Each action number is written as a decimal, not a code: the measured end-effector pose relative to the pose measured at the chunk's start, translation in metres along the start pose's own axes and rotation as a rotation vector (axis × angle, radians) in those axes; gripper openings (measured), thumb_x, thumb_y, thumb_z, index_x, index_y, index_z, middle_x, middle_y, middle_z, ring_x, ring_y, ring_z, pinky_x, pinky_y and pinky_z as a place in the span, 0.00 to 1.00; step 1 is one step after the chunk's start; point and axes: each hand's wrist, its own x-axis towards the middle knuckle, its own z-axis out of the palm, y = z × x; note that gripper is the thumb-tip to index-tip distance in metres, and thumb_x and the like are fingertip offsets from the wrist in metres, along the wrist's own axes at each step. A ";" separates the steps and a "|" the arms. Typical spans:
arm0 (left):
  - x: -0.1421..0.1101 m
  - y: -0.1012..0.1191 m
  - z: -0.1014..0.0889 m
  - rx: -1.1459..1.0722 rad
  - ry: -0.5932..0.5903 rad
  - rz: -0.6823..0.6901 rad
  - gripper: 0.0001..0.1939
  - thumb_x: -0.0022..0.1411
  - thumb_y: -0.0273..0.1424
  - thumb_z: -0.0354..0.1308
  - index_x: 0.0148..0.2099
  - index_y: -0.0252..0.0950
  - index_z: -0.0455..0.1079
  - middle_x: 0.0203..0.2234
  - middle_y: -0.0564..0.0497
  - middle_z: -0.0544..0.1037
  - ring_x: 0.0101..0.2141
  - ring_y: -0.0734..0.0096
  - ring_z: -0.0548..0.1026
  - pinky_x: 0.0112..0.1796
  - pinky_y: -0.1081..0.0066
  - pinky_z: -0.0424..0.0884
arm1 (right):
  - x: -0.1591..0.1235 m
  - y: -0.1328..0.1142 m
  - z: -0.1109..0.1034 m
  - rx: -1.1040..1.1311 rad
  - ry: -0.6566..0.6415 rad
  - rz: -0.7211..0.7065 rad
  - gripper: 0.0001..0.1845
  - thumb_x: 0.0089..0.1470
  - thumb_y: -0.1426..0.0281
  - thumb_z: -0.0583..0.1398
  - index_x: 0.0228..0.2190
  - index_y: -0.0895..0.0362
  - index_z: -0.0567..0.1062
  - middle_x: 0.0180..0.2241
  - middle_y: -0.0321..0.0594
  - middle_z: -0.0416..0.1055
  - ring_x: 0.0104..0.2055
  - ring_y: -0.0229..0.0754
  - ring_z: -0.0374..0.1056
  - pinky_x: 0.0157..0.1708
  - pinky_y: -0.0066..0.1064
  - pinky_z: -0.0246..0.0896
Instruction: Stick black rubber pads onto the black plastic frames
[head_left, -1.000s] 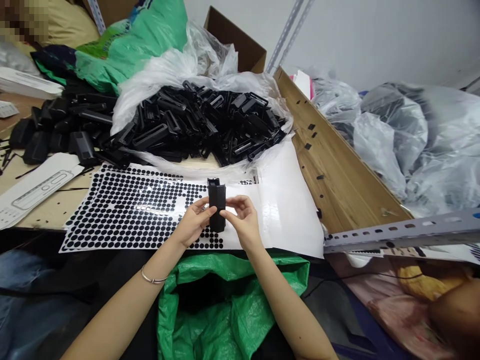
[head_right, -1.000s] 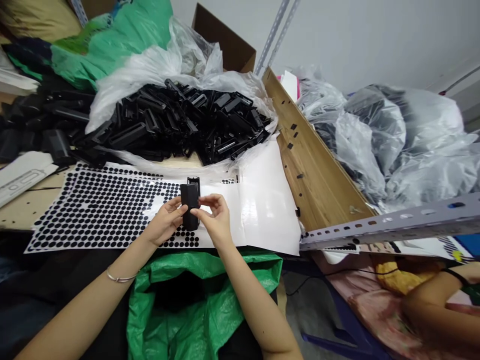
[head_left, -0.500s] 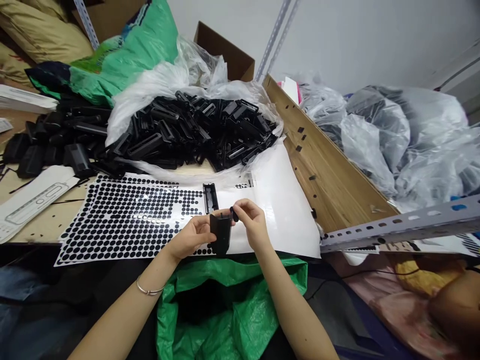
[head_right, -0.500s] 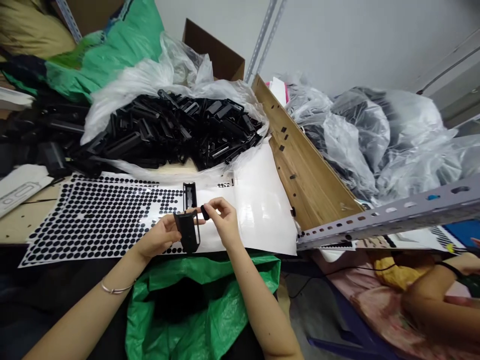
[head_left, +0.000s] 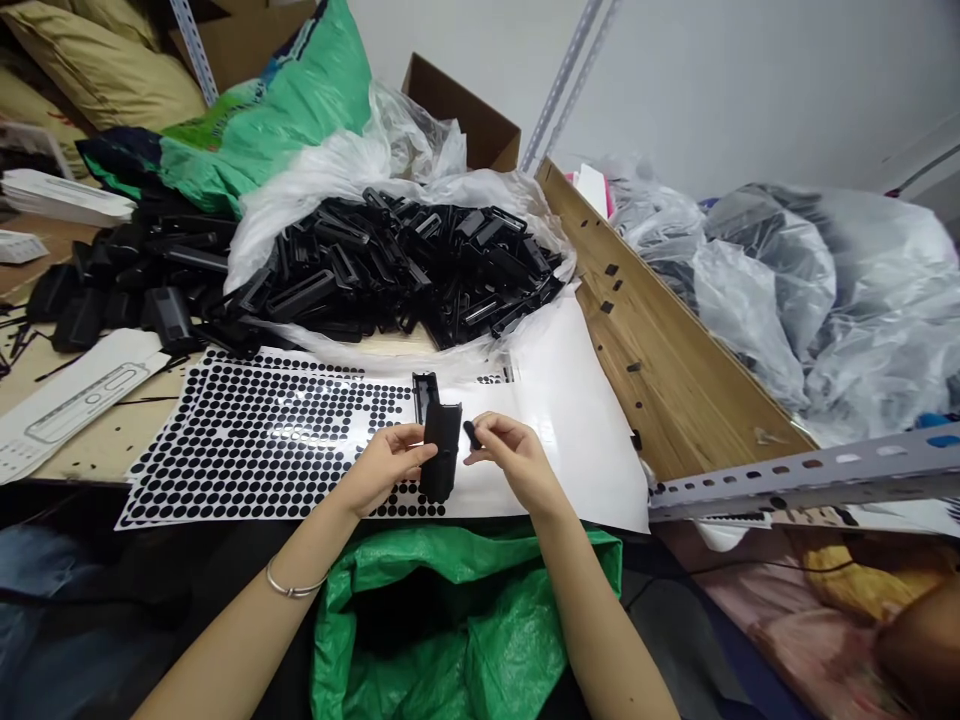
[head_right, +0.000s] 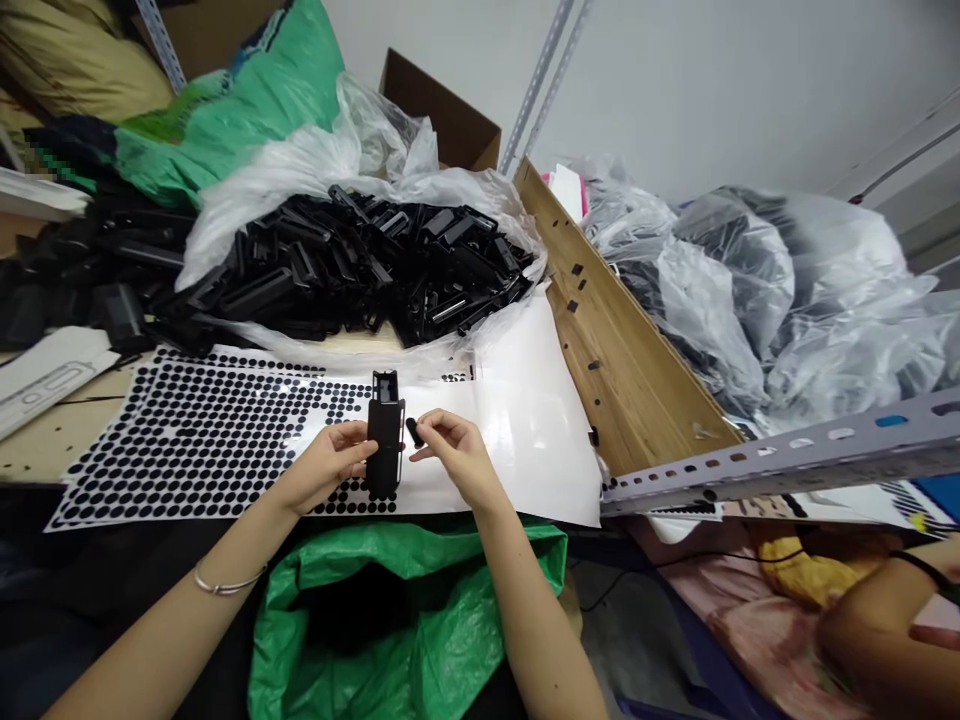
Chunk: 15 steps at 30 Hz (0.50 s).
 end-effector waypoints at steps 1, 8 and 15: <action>0.000 0.000 -0.001 -0.002 0.027 0.001 0.16 0.48 0.38 0.70 0.38 0.35 0.77 0.35 0.47 0.80 0.32 0.70 0.77 0.30 0.74 0.73 | 0.000 -0.001 -0.001 0.023 0.032 -0.015 0.14 0.49 0.58 0.65 0.23 0.56 0.73 0.29 0.35 0.63 0.31 0.36 0.63 0.30 0.32 0.73; 0.000 0.001 0.003 -0.109 0.026 0.029 0.16 0.51 0.38 0.69 0.40 0.36 0.74 0.36 0.48 0.78 0.33 0.70 0.77 0.30 0.73 0.76 | -0.007 0.004 0.008 -0.108 0.144 -0.190 0.12 0.52 0.60 0.64 0.24 0.53 0.73 0.40 0.39 0.66 0.44 0.42 0.64 0.46 0.35 0.65; 0.004 -0.002 0.004 -0.265 0.113 0.086 0.18 0.46 0.36 0.72 0.38 0.36 0.73 0.30 0.53 0.78 0.31 0.72 0.78 0.30 0.73 0.77 | -0.012 0.013 0.029 -0.131 -0.014 -0.090 0.09 0.52 0.63 0.64 0.24 0.54 0.75 0.44 0.41 0.65 0.49 0.44 0.65 0.44 0.35 0.68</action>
